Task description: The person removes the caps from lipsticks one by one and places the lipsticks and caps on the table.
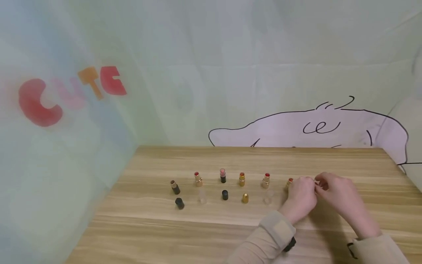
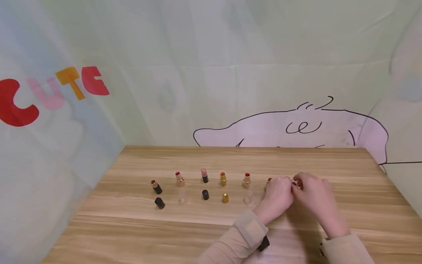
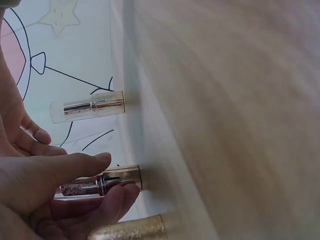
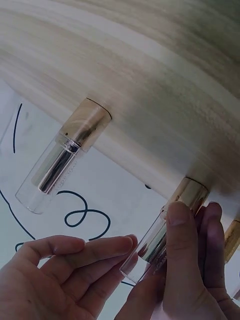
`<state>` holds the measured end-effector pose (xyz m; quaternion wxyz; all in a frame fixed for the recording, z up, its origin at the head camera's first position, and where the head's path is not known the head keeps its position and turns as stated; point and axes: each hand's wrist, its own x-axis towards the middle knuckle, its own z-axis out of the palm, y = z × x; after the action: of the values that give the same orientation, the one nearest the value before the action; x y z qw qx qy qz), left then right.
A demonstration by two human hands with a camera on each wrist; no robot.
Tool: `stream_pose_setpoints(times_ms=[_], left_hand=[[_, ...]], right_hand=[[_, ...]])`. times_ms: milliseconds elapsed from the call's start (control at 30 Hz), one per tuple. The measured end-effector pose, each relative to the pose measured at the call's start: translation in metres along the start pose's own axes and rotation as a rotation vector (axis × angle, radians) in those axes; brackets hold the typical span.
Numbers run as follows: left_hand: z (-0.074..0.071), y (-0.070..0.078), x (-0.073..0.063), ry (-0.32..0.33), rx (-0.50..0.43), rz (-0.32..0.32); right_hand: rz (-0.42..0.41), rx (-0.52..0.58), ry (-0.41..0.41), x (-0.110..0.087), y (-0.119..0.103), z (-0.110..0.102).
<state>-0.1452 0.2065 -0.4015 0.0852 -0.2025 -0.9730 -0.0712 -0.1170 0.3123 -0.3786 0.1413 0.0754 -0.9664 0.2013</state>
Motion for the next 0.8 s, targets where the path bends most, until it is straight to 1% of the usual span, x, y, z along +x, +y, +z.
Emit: stream_pose_setpoints(times_ms=[133,233,400,500,567,633,733,800], left_hand=[[0.001,0.002,0.001,-0.025,0.003,-0.021],[0.001,0.003,0.002,-0.037,0.007,-0.022],[0.001,0.001,0.001,-0.034,-0.018,0.012],[-0.001,-0.001,-0.001,-0.006,-0.027,0.042],[-0.004,-0.003,-0.003,0.011,-0.045,0.066],[-0.011,-0.005,-0.006,0.024,-0.075,0.095],[-0.023,-0.01,-0.01,0.029,-0.151,0.137],[-0.031,-0.014,-0.014,0.02,-0.222,0.153]], right_hand=[[0.007,0.008,-0.001,-0.002,0.0,0.001],[0.012,0.008,0.003,-0.004,0.0,0.0],[0.026,0.029,0.017,-0.009,0.0,-0.001],[0.045,0.06,0.045,-0.012,-0.001,-0.004],[0.07,0.079,0.066,-0.015,-0.002,-0.008],[0.108,0.099,0.086,-0.018,-0.003,-0.014],[0.164,0.145,0.109,-0.022,-0.004,-0.023],[0.194,0.182,0.13,-0.023,-0.006,-0.029]])
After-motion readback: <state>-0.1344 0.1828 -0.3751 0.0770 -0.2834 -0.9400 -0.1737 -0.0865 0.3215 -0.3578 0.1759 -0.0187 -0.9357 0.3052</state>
